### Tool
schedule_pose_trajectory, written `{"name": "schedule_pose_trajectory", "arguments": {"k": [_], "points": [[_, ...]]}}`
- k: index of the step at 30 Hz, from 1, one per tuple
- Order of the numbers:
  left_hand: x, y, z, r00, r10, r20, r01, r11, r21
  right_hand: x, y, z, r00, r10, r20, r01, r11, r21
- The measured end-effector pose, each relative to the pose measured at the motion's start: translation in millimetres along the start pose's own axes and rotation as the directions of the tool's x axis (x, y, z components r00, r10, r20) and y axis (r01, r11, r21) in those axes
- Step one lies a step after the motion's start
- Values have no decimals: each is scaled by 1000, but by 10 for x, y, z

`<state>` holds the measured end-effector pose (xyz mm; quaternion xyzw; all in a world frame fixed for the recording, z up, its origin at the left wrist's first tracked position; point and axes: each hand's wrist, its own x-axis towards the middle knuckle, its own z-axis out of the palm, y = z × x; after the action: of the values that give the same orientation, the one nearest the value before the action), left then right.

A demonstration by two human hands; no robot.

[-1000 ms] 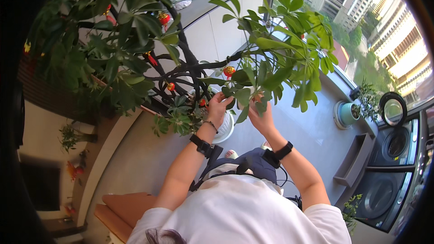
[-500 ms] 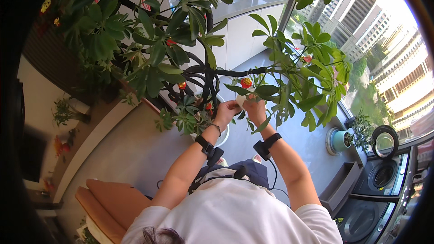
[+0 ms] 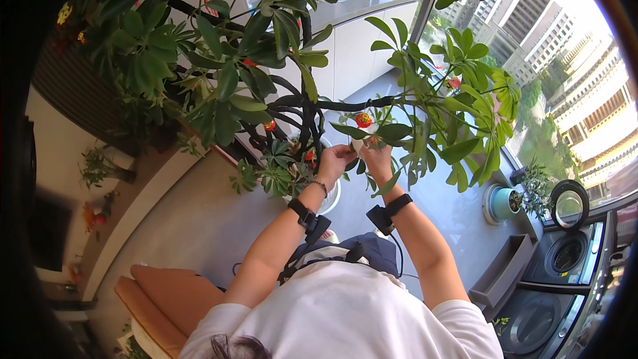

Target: The person cleans the leaves of a large potted plant by hand with a damp cloth, wiping both sides of the leaves and handling them individually.

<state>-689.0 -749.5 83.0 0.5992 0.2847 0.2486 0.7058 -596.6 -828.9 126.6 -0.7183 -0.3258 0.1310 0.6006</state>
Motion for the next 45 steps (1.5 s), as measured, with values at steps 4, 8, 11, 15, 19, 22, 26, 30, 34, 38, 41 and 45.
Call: {"name": "schedule_pose_trajectory", "arguments": {"k": [4,8,11,15,19,22,26,30,34,38,41,45], "points": [[-4,23,-35,1000,-6,1,6,997,-78,-148,-363,-164,996,72,-48,-55,957,284],[28,15,27,999,-31,25,34,991,-128,-220,20,-345,965,11,-263,58,966,253],[45,6,24,999,-32,17,34,994,-102,-255,-4,-341,978,-42,-204,86,973,212],[58,25,92,1000,-5,-25,1,991,-131,-203,109,-336,969,-235,-73,231,971,-56],[12,20,47,995,28,-97,-36,996,-77,-227,-31,-232,973,-229,4,223,943,-247],[8,26,43,996,52,-66,-62,985,-160,-223,8,-203,988,-80,135,122,936,-330],[3,7,44,999,13,-45,-21,983,-180,-139,221,-138,995,-34,93,48,988,-144],[28,-38,-5,997,63,-50,-65,997,-49,-129,-48,-58,995,93,23,-90,991,-99],[44,-22,16,997,76,-33,-78,996,-49,-111,-40,-67,999,18,-50,-17,1000,16],[52,-49,13,996,74,-42,-75,997,-34,-71,21,-103,994,-98,46,99,995,-30],[75,-81,-24,995,90,-44,-90,996,0,-64,-99,-84,998,-62,-3,62,995,-84],[89,-42,-10,989,144,-24,-144,989,34,-65,-28,-120,997,18,-81,-21,999,-26]]}}
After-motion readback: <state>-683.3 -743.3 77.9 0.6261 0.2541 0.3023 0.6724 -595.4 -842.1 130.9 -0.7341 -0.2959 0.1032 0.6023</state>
